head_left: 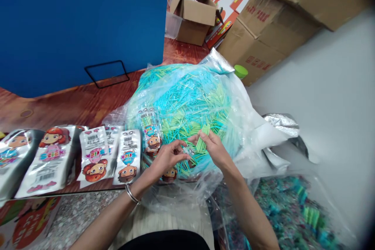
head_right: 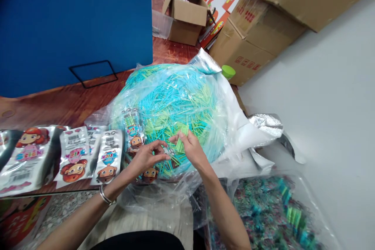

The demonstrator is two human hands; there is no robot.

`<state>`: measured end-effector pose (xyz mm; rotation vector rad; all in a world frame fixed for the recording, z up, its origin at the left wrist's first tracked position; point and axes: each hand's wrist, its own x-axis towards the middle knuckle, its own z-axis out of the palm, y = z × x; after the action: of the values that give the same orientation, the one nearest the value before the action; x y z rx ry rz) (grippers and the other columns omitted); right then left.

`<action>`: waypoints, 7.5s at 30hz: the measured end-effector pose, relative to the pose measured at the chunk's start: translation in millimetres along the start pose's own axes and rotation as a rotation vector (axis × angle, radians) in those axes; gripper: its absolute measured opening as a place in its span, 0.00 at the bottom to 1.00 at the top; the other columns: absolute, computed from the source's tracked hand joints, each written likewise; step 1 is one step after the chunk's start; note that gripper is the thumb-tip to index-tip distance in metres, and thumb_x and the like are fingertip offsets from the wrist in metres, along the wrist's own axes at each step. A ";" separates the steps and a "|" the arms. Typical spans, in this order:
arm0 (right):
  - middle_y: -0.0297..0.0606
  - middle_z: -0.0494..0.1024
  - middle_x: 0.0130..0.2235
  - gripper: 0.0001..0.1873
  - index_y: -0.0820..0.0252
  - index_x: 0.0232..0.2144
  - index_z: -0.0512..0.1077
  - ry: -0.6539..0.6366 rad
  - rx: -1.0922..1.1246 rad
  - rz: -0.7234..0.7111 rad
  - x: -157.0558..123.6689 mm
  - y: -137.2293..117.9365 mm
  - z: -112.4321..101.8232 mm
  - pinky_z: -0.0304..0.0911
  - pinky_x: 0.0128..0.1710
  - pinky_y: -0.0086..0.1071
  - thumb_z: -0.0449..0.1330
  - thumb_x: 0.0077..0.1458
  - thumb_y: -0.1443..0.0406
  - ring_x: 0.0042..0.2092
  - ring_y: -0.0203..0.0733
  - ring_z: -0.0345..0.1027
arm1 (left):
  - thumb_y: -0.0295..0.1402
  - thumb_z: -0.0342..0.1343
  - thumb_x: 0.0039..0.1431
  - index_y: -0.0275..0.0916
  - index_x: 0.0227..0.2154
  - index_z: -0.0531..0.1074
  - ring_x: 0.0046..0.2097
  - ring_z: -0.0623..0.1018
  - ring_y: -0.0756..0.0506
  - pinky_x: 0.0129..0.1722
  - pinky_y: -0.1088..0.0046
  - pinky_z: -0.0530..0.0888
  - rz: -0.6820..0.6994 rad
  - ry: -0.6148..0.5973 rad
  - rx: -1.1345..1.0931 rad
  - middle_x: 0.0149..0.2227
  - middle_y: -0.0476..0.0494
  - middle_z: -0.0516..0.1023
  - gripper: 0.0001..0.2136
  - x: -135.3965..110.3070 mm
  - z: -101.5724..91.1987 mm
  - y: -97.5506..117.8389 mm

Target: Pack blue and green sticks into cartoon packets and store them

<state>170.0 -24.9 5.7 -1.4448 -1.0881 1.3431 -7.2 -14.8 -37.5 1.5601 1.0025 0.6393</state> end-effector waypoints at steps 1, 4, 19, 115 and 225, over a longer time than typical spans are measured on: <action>0.37 0.80 0.33 0.14 0.57 0.31 0.67 -0.031 -0.017 0.018 0.3 -1.8 0.6 0.66 0.38 0.37 0.55 0.53 0.53 0.36 0.43 0.73 | 0.40 0.61 0.48 0.38 0.37 0.70 0.27 0.70 0.51 0.29 0.77 0.63 0.014 -0.007 0.044 0.25 0.54 0.71 0.16 0.0 0.4 1.2; 0.35 0.80 0.32 0.12 0.57 0.29 0.67 -0.063 -0.030 0.060 4.3 -4.6 6.1 0.66 0.39 0.37 0.56 0.51 0.54 0.36 0.43 0.74 | 0.39 0.62 0.48 0.39 0.37 0.71 0.27 0.70 0.51 0.28 0.77 0.63 0.042 -0.035 0.123 0.24 0.54 0.72 0.15 0.1 2.5 6.1; 0.37 0.80 0.26 0.07 0.59 0.29 0.66 -0.055 0.584 0.270 19.7 -3.4 20.1 0.70 0.33 0.39 0.60 0.47 0.64 0.35 0.48 0.77 | 0.39 0.65 0.41 0.36 0.29 0.71 0.27 0.64 0.52 0.27 0.77 0.61 -0.045 -0.103 -0.270 0.24 0.54 0.66 0.15 3.5 6.8 1.7; 0.34 0.79 0.33 0.08 0.54 0.33 0.67 0.235 0.445 -0.296 -23.8 8.6 27.1 0.60 0.50 0.44 0.52 0.58 0.59 0.46 0.44 0.71 | 0.38 0.58 0.52 0.37 0.27 0.75 0.30 0.73 0.50 0.32 0.75 0.67 0.065 0.036 -0.163 0.26 0.50 0.75 0.09 -0.2 14.7 20.8; 0.49 0.72 0.43 0.17 0.67 0.48 0.66 0.135 -1.835 -0.722 42.1 51.1 -18.4 0.54 0.38 0.39 0.49 0.57 0.74 0.41 0.50 0.60 | 0.40 0.50 0.56 0.36 0.33 0.75 0.39 0.76 0.45 0.43 0.70 0.70 -0.064 0.915 0.499 0.36 0.44 0.77 0.14 -79.6 -140.9 -29.9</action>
<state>192.2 2.6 -53.3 -1.7525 -2.5807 -0.6579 -171.2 -11.7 -24.2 1.6519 2.0021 1.1657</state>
